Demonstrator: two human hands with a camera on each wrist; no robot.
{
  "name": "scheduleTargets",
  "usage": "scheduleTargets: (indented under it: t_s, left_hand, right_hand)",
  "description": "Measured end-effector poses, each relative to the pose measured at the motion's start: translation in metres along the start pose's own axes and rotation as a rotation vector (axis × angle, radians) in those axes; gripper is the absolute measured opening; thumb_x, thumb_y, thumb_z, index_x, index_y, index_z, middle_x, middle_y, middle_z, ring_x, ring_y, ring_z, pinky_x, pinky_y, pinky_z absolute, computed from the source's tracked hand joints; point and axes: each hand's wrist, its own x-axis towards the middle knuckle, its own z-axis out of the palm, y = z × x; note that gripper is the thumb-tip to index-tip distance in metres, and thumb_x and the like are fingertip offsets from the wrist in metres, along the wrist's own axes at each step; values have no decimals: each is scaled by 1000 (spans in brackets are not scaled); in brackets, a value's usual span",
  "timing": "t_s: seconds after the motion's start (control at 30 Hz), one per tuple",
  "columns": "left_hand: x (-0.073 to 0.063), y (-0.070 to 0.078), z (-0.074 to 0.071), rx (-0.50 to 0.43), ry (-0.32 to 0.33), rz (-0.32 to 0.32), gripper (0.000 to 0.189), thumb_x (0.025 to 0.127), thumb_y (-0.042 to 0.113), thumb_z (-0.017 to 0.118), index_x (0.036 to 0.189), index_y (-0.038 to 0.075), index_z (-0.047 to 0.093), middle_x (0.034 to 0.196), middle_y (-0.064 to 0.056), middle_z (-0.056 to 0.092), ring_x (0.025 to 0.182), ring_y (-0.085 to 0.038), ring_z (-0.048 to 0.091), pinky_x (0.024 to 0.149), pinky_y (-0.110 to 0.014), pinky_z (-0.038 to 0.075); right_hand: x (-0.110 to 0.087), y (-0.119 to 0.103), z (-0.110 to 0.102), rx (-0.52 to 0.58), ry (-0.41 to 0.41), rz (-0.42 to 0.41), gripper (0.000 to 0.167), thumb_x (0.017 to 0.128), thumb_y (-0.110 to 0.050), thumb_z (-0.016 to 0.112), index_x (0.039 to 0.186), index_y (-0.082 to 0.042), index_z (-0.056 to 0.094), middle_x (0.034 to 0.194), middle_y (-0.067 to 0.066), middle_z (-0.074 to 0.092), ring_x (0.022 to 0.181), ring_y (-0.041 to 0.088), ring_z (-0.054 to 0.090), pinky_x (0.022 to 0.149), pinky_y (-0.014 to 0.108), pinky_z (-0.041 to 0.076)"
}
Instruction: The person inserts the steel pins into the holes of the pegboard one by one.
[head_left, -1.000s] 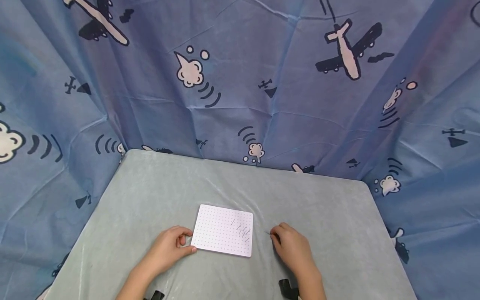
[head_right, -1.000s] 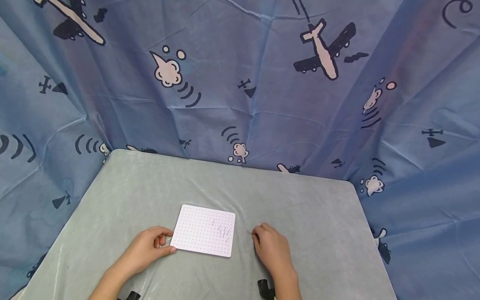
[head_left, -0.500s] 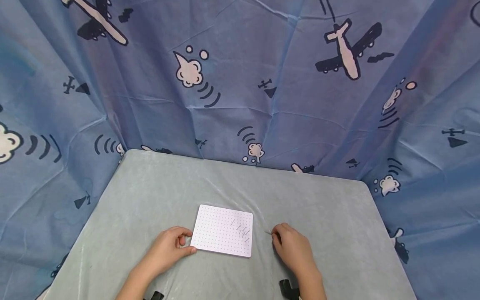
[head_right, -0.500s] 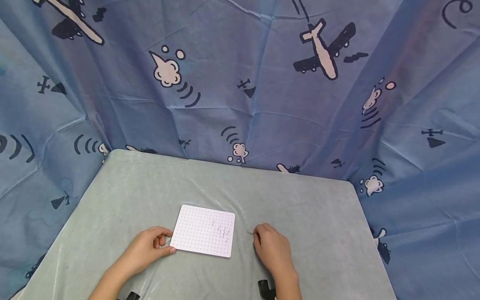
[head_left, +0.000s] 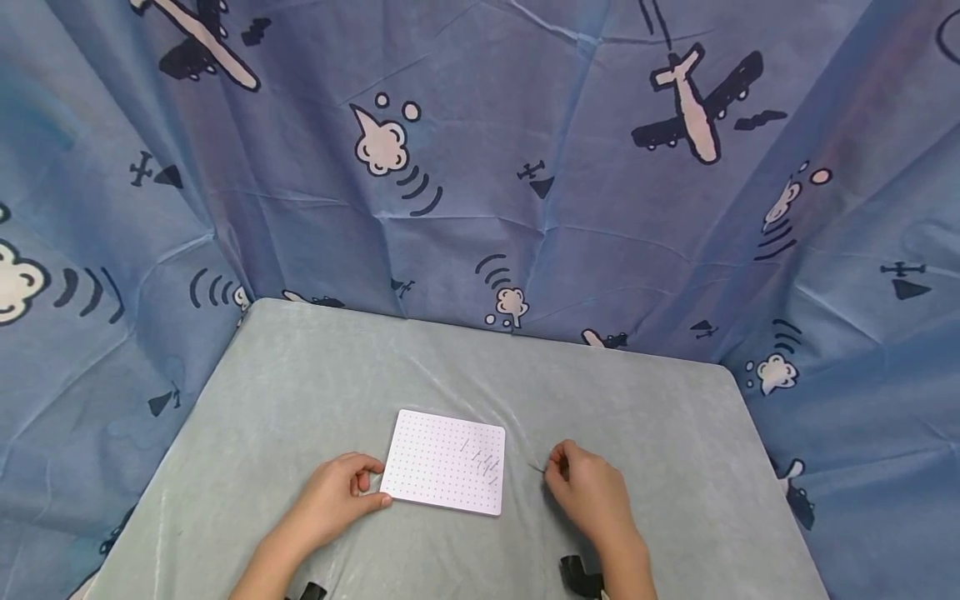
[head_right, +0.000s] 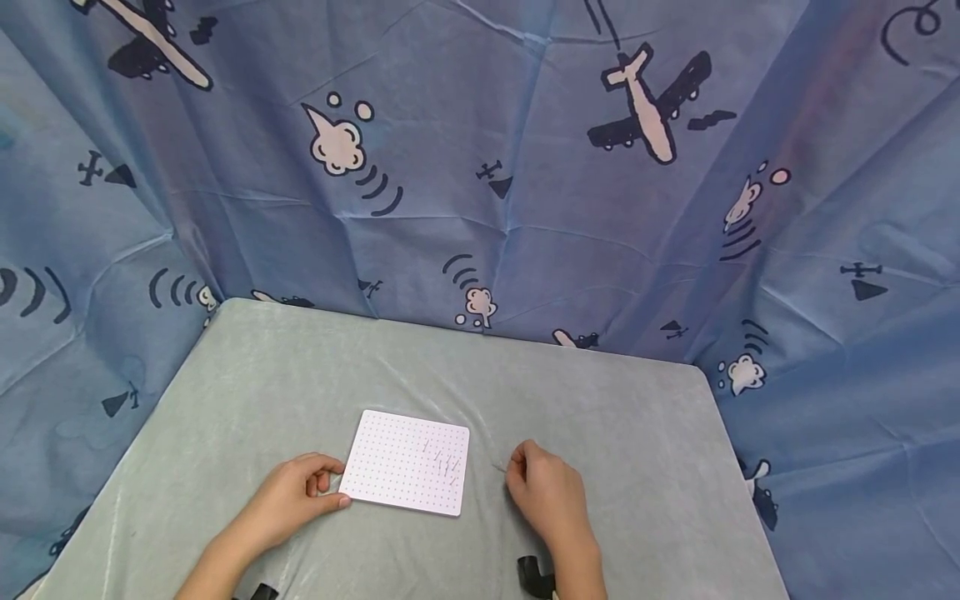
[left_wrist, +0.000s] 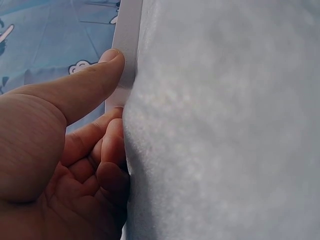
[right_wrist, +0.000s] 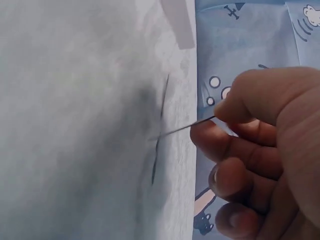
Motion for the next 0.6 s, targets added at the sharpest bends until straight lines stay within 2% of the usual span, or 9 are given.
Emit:
scheduleTargets:
  t_s: [0.2, 0.33, 0.43, 0.6]
  left_hand:
    - [1, 0, 0, 4, 8, 8, 39, 82, 22, 99, 110, 7, 78, 81, 4, 58, 67, -7, 50, 63, -27, 46]
    - [2, 0, 0, 7, 10, 11, 39, 81, 21, 100, 110, 7, 78, 81, 4, 58, 66, -7, 50, 63, -26, 46]
    - [2, 0, 0, 7, 10, 11, 38, 81, 21, 100, 109, 7, 78, 81, 4, 58, 66, -7, 49, 63, -27, 46]
    - [1, -1, 0, 7, 4, 7, 38, 81, 21, 99, 109, 7, 78, 81, 4, 57, 65, -7, 49, 62, -27, 46]
  right_hand:
    - [9, -8, -2, 61, 29, -4, 17, 86, -7, 81, 85, -20, 69, 68, -12, 60, 54, 3, 48, 52, 30, 42]
    - [15, -14, -4, 151, 72, -9, 15, 87, -7, 80, 89, -19, 72, 73, -11, 67, 55, 1, 50, 54, 28, 44]
    - [19, -20, -4, 238, 109, -46, 18, 88, -5, 83, 91, -20, 74, 80, -9, 74, 58, -1, 54, 56, 26, 47]
    - [24, -29, 0, 358, 138, -105, 23, 88, 1, 86, 92, -20, 76, 80, -8, 74, 60, 0, 55, 55, 24, 48]
